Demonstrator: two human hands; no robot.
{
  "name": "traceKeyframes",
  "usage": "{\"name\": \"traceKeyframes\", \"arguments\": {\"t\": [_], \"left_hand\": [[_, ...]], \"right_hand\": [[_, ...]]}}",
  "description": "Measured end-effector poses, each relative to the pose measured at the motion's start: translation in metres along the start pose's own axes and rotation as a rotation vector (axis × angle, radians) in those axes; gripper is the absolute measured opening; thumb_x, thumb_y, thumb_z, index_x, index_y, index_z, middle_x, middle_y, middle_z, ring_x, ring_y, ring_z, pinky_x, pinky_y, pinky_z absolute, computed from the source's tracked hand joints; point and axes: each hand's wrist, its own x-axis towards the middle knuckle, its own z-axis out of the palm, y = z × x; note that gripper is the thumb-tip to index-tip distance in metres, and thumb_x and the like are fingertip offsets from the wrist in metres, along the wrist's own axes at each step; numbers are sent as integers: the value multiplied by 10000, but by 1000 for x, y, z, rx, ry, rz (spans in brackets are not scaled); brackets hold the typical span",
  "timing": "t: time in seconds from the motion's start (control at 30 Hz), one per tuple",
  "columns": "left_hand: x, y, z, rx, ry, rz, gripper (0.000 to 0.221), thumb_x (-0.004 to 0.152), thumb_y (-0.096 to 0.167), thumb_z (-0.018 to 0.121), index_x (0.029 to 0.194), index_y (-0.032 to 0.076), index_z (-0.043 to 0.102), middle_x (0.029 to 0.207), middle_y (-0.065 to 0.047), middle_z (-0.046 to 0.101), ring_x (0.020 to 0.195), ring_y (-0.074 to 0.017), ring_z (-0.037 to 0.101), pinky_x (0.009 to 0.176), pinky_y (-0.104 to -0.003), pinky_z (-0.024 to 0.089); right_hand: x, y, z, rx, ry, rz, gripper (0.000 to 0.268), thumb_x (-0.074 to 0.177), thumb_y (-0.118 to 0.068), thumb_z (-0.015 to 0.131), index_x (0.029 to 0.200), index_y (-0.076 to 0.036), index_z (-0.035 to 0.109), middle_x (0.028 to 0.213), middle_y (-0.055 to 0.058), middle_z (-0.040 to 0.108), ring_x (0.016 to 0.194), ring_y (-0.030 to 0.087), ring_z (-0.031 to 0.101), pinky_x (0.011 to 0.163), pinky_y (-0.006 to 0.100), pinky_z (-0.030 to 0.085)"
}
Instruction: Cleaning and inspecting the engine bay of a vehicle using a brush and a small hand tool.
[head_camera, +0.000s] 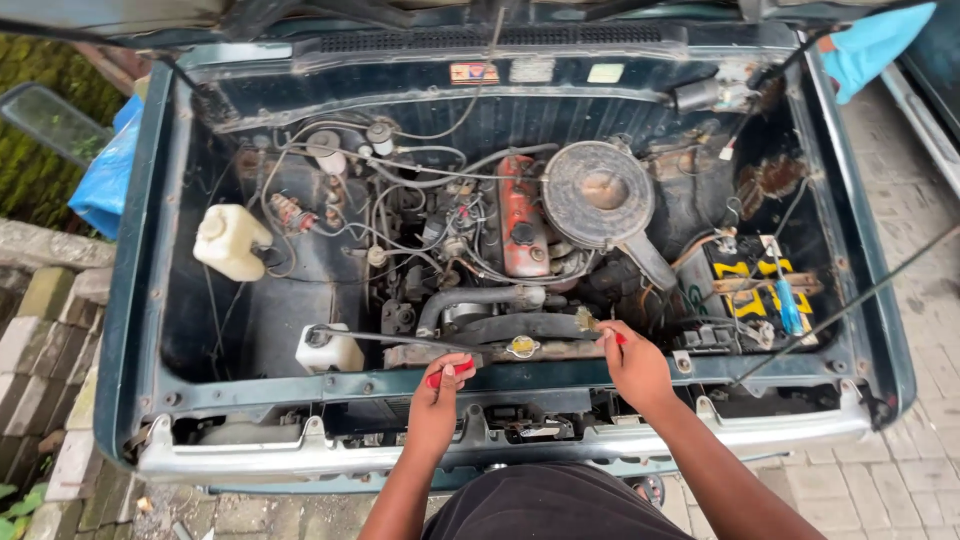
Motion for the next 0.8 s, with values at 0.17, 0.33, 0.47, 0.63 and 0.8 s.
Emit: {"name": "traceKeyframes", "arguments": {"t": [0.17,0.33,0.47,0.63,0.8], "left_hand": [[10,-13,21,169,-54,-12,415,1010,446,425,1272,233,666,1254,-30,789,1171,-136,704,940,-303,501],[9,-6,34,236,-104,-10,403,1018,425,425,1297,241,650,1301,-4,758,1220,-151,683,971,-331,512],[11,-13,38,244,-102,189,368,1033,346,434,1255,174,672,1342,-4,683,1227,-166,689,1053,-344,507],[12,-7,42,250,-111,279,364,1037,328,438,1240,145,680,1352,-22,666,1236,-197,654,1070,-361,507],[9,3,54,254,-134,428,349,1042,274,447,1201,93,699,1320,-58,673,1254,-207,628,1091,-357,486]], "right_hand": [[-32,-22,-8,184,-205,85,530,1016,-472,346,1331,-174,651,1056,7,819,631,174,681,649,363,538],[-39,-12,-12,331,-155,262,504,1016,-482,351,1326,-227,657,1154,2,812,691,163,671,677,334,526],[-42,20,-4,-34,68,79,416,1049,-422,366,1341,-259,613,1107,-10,781,587,263,657,440,413,446],[-65,-14,-24,473,-211,179,610,985,-527,334,1268,-134,704,1109,54,809,700,136,651,824,338,567],[-79,15,-15,122,217,232,434,1047,-418,370,1373,-253,602,1246,-13,751,700,225,733,578,404,519]]}}
